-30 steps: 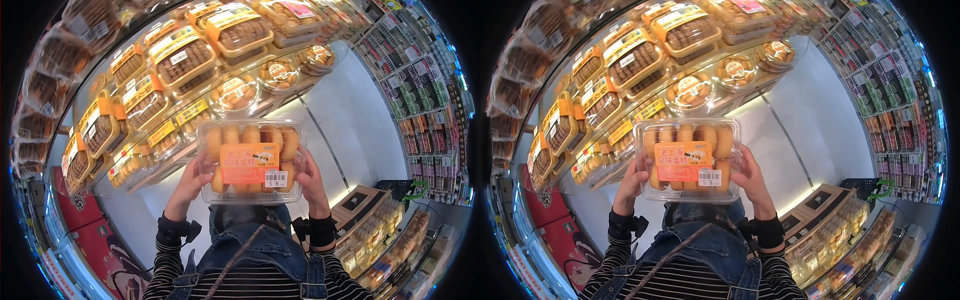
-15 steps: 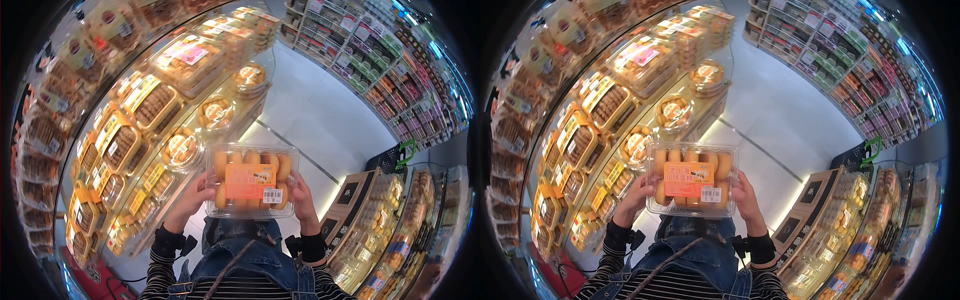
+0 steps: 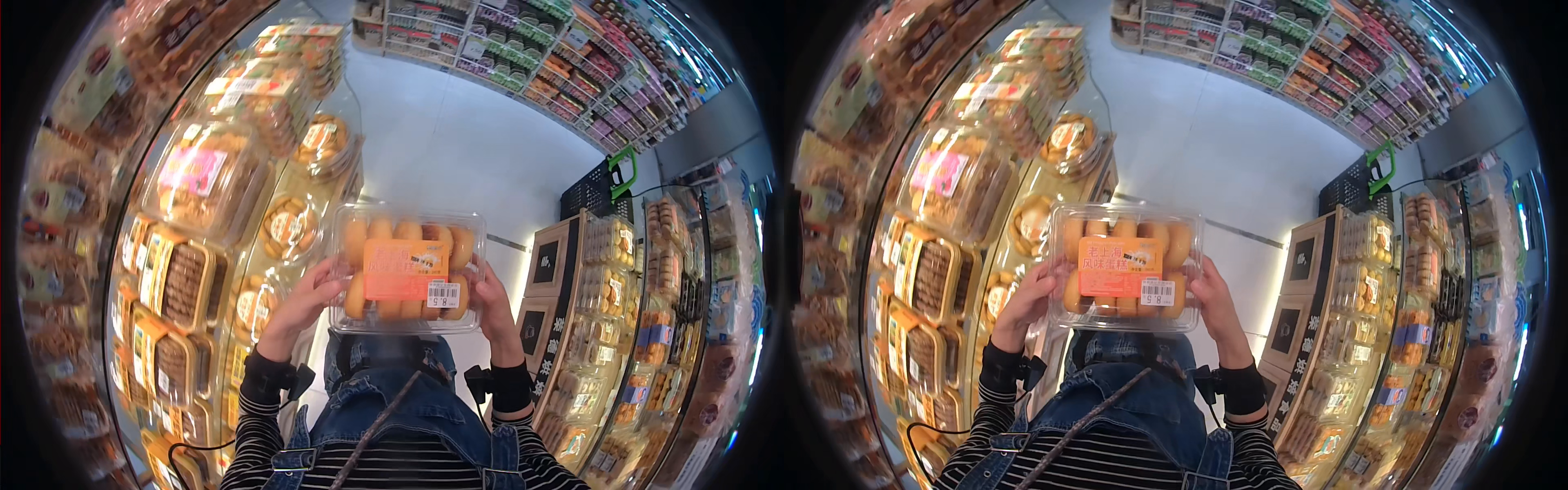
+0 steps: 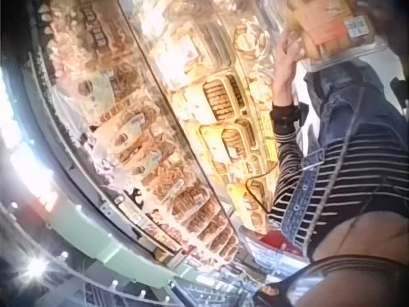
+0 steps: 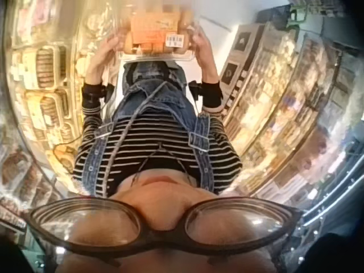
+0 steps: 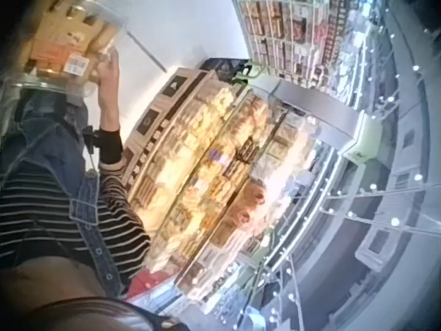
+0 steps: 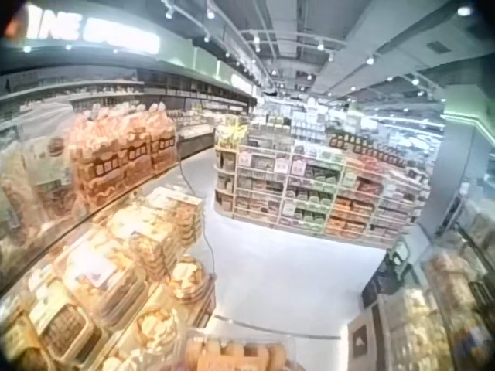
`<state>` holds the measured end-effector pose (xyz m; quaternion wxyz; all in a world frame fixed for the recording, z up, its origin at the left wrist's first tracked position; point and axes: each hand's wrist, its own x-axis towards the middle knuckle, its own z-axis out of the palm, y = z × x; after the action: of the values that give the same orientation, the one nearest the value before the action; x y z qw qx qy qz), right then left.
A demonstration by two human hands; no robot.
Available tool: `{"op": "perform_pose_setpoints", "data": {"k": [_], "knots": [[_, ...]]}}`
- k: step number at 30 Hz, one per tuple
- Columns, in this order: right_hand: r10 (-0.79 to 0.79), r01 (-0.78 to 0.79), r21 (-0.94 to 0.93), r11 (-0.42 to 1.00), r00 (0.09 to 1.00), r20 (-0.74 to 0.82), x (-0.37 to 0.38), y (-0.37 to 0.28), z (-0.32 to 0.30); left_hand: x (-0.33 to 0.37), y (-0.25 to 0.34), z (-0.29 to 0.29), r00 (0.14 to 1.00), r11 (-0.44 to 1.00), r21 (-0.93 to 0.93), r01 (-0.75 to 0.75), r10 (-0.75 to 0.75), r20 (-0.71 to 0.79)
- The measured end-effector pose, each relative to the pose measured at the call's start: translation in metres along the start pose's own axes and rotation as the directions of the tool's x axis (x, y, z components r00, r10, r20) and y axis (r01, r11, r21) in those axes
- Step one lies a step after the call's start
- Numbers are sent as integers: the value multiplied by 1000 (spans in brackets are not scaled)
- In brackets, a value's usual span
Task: Pick up various packaged bakery and snack items and put them in a shopping basket.
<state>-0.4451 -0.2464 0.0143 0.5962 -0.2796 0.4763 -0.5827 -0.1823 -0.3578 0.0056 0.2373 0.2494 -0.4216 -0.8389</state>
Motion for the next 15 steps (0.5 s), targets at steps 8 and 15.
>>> {"op": "perform_pose_setpoints", "data": {"k": [8, 15], "knots": [[-125, 121, -33, 992, 950, -287, 3, -15, 9, 80, 23, -38, 964, 981, 83, 177, -190, 186], [-84, 128, 95, 987, 924, -373, -1, 25, -12, 132, 9, -35, 905, 948, 70, 311, -318, 283]]}}
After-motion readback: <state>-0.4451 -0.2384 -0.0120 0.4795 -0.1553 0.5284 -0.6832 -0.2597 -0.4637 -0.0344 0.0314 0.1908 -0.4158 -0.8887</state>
